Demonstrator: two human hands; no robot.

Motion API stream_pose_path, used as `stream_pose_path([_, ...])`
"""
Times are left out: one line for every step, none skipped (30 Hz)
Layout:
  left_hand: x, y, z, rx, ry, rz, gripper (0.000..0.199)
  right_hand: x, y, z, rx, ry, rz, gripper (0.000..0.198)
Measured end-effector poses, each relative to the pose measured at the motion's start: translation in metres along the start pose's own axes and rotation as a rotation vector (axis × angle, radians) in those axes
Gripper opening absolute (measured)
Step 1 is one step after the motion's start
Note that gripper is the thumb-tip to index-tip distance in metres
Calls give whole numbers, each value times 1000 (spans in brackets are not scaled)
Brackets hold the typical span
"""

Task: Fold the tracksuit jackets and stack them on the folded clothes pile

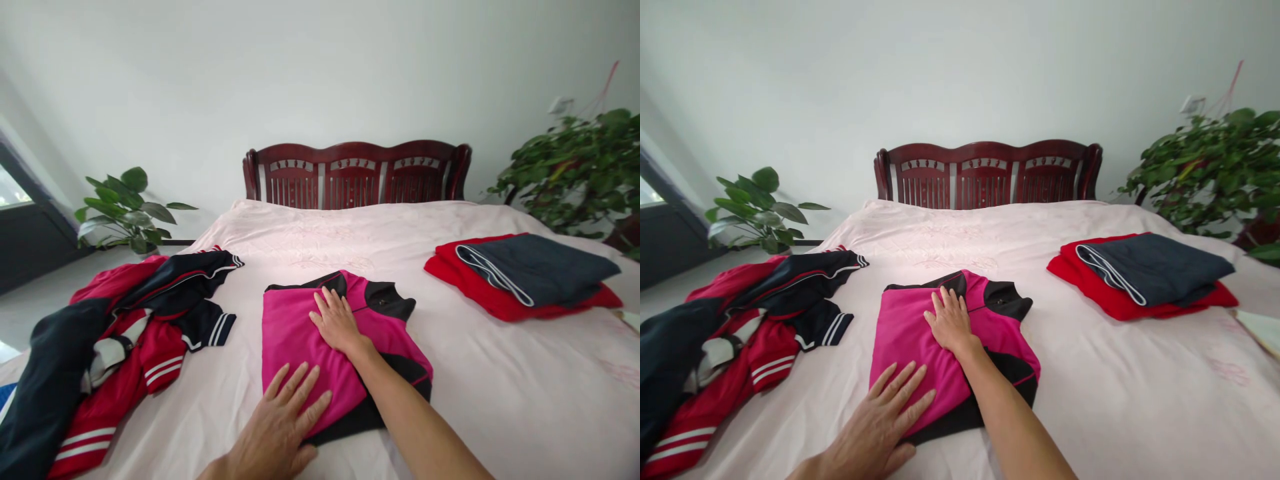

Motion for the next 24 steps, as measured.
stream_pose_path([-3, -1, 1, -17, -14, -8, 94, 1, -1, 4, 6, -7, -2, 65])
stream_pose_path([-6, -1, 0, -42, -37, -17, 95, 2, -1, 6, 14, -15, -8, 65])
stream_pose_path([-10, -2, -1, -74, -69, -28, 94, 1, -1, 9, 23, -22, -14, 65])
stream_pose_path([-15, -3, -3, -115, -101, -33, 91, 1, 0, 11, 31, -27, -19, 65])
stream_pose_path([-20, -4, -5, -167, -118, -20, 87, -1, 2, 12, 38, -29, -19, 64])
stream_pose_path([-26, -5, -9, -234, -107, 16, 80, -2, 3, 14, 42, -27, -13, 63])
stream_pose_path([-31, -6, -14, -321, -53, 79, 72, -3, 4, 15, 42, -24, 0, 61])
stream_pose_path([-35, -5, -20, -434, 52, 166, 65, -4, 5, 16, 38, -18, 17, 60])
stream_pose_path([-39, -5, -26, -576, 198, 258, 60, -5, 7, 16, 32, -13, 34, 58])
stream_pose_path([-41, -4, -33, -745, 362, 330, 58, -6, 9, 15, 22, -10, 51, 57])
stream_pose_path([-43, -2, -38, -934, 527, 378, 57, -7, 12, 14, 10, -15, 68, 57])
stream_pose_path([-42, -1, -43, -1131, 672, 403, 59, -9, 16, 10, -1, -23, 86, 56])
stream_pose_path([-40, 2, -46, -1324, 784, 411, 62, -11, 21, 6, -9, -30, 106, 57])
stream_pose_path([-36, 5, -48, -1500, 859, 403, 64, -13, 27, -1, -10, -32, 126, 57])
stream_pose_path([-31, 8, -50, -1650, 903, 385, 64, -16, 32, -8, -5, -28, 142, 58])
stream_pose_path([-25, 12, -51, -1768, 926, 360, 62, -20, 37, -16, 7, -14, 155, 59])
stream_pose_path([-20, 15, -52, -1856, 938, 329, 58, -23, 41, -23, 24, 8, 158, 60])
stream_pose_path([-14, 17, -52, -1922, 940, 290, 51, -27, 42, -29, 43, 27, 151, 62])
stream_pose_path([-10, 19, -51, -1973, 935, 261, 44, -30, 42, -33, 64, 34, 134, 63])
stream_pose_path([-6, 20, -51, -2013, 915, 248, 38, -33, 41, -36, 88, 24, 107, 64])
stream_pose_path([-2, 21, -49, -2046, 878, 243, 34, -35, 38, -36, 112, 2, 76, 65])
stream_pose_path([2, 22, -47, -2065, 826, 249, 34, -37, 34, -34, 135, -26, 48, 65])
stream_pose_path([7, 23, -44, -2062, 761, 259, 37, -39, 30, -31, 158, -51, 30, 64])
stream_pose_path([11, 24, -41, -2028, 690, 273, 41, -39, 27, -27, 180, -69, 25, 64])
Point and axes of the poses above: each hand's wrist, its own x-axis towards the middle knuckle, its own y-axis out of the back of the hand, z = x × y, the point moved 2 cm from there along x, towards the middle knuckle, and after that the axes turned 9 degrees about y, right-handed, at the moved point
